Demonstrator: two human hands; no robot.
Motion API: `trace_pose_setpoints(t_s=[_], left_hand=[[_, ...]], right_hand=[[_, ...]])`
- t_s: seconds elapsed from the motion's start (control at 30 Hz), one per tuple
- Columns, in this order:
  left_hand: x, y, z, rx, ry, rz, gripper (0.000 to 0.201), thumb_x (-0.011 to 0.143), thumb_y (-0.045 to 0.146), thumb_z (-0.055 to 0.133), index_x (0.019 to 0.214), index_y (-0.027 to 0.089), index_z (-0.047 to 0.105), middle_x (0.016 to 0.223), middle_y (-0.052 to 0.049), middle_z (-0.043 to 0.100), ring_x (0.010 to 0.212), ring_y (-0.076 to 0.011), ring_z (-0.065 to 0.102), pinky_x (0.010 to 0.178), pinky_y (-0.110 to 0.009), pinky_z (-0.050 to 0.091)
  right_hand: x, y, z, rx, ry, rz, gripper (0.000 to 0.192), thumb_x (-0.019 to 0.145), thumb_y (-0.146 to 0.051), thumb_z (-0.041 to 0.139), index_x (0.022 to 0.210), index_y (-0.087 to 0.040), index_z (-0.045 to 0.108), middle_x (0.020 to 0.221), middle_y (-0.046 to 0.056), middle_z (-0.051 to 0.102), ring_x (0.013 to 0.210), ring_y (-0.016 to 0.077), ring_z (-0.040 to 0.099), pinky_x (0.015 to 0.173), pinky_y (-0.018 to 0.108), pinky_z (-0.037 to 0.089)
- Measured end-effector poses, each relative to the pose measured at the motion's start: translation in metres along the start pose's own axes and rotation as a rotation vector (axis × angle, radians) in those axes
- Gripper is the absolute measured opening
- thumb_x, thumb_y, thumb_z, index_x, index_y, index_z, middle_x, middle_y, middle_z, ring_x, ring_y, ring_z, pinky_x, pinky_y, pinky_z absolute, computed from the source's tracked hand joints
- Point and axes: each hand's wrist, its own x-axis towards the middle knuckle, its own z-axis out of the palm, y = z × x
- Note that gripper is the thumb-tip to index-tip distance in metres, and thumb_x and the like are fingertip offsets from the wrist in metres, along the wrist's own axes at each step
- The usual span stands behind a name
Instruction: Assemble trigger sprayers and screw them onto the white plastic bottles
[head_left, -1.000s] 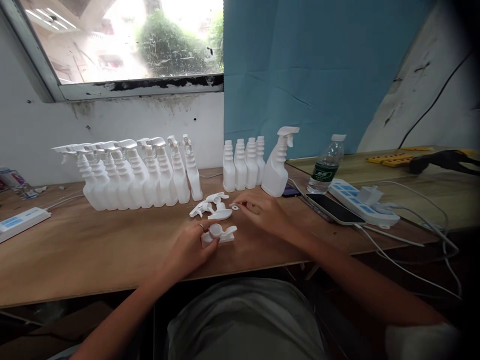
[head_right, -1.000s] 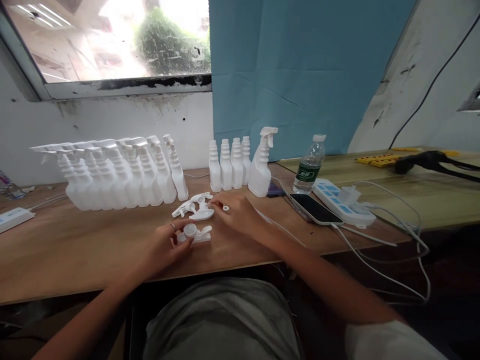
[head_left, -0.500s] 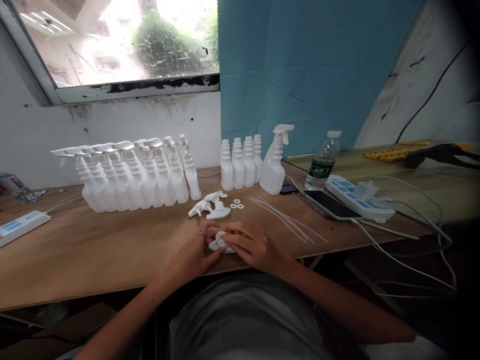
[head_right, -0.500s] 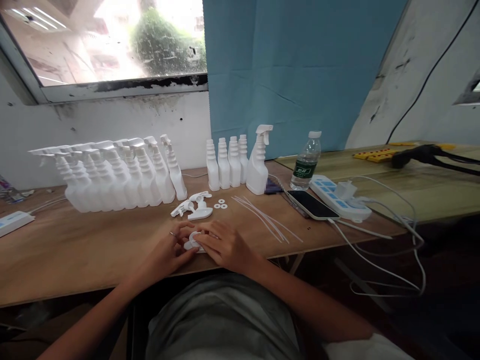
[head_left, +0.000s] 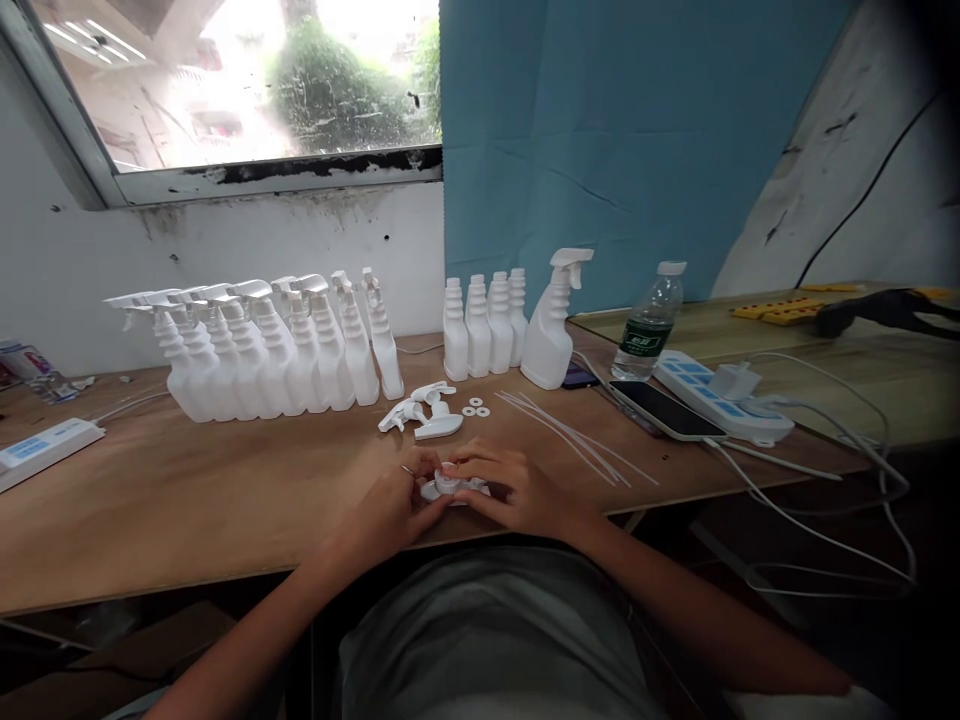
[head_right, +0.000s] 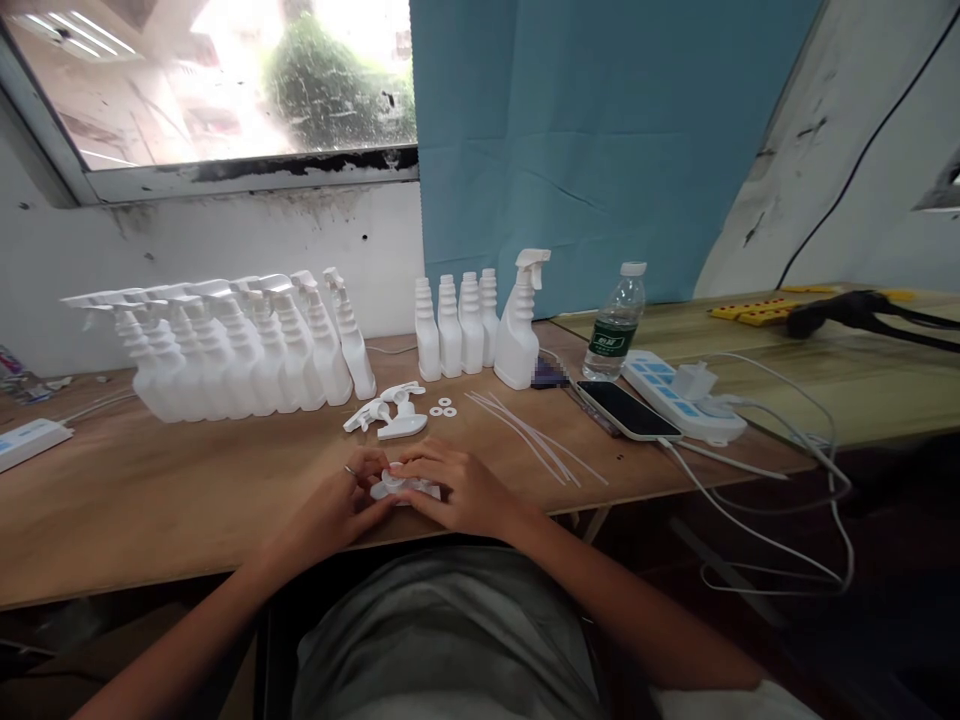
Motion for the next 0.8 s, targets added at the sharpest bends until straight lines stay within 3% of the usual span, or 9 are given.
trace_pose_setpoints(t_s=[0.17, 0.3, 0.47, 0.63, 0.8], left_hand=[[-0.0020, 0.0052, 0.0000, 0.097, 0.013, 0.016, 0.029, 0.090, 0.036, 0.053, 0.115, 0.023, 0.045, 0.097, -0.002, 0.068, 0.078, -0.0169, 0.064, 0.064, -0.026, 0.046], [-0.0024, 0.0062, 0.0001, 0.230, 0.039, 0.051, 0.024, 0.091, 0.038, 0.052, 0.110, 0.023, 0.049, 0.090, -0.002, 0.066, 0.079, -0.0192, 0.063, 0.064, -0.027, 0.044], [-0.0018, 0.0079, -0.0016, 0.323, 0.040, 0.148, 0.016, 0.094, 0.036, 0.048, 0.097, 0.022, 0.054, 0.089, -0.002, 0.064, 0.081, -0.0182, 0.061, 0.069, -0.027, 0.043], [-0.0030, 0.0104, -0.0055, 0.339, 0.012, 0.148, 0.011, 0.091, 0.031, 0.054, 0.098, 0.022, 0.055, 0.089, -0.002, 0.064, 0.081, -0.0173, 0.060, 0.068, -0.025, 0.042], [-0.0025, 0.0055, -0.0064, 0.375, -0.015, 0.188, 0.019, 0.093, 0.032, 0.052, 0.109, 0.023, 0.058, 0.087, -0.002, 0.064, 0.080, -0.0171, 0.060, 0.071, -0.026, 0.044]], right_hand=[[-0.0039, 0.0014, 0.0026, 0.001, 0.020, 0.075, 0.022, 0.089, -0.026, 0.063, 0.110, -0.020, 0.062, 0.108, 0.008, 0.066, 0.099, 0.0181, 0.063, 0.090, 0.033, 0.052], [-0.0051, 0.0004, 0.0028, -0.027, -0.055, 0.148, 0.017, 0.091, -0.030, 0.059, 0.105, -0.020, 0.059, 0.101, 0.006, 0.067, 0.091, 0.0172, 0.063, 0.084, 0.031, 0.053], [-0.0047, 0.0026, 0.0028, -0.040, -0.115, 0.087, 0.022, 0.096, -0.023, 0.049, 0.115, -0.019, 0.059, 0.109, 0.008, 0.065, 0.103, 0.0184, 0.061, 0.092, 0.034, 0.050], [-0.0053, 0.0043, 0.0031, -0.065, -0.109, 0.029, 0.024, 0.095, -0.017, 0.047, 0.115, -0.018, 0.060, 0.105, 0.009, 0.064, 0.095, 0.0173, 0.061, 0.084, 0.031, 0.052], [-0.0041, 0.0036, 0.0015, -0.033, -0.114, -0.003, 0.024, 0.095, -0.014, 0.044, 0.112, -0.018, 0.061, 0.101, 0.010, 0.064, 0.091, 0.0167, 0.060, 0.081, 0.030, 0.052]])
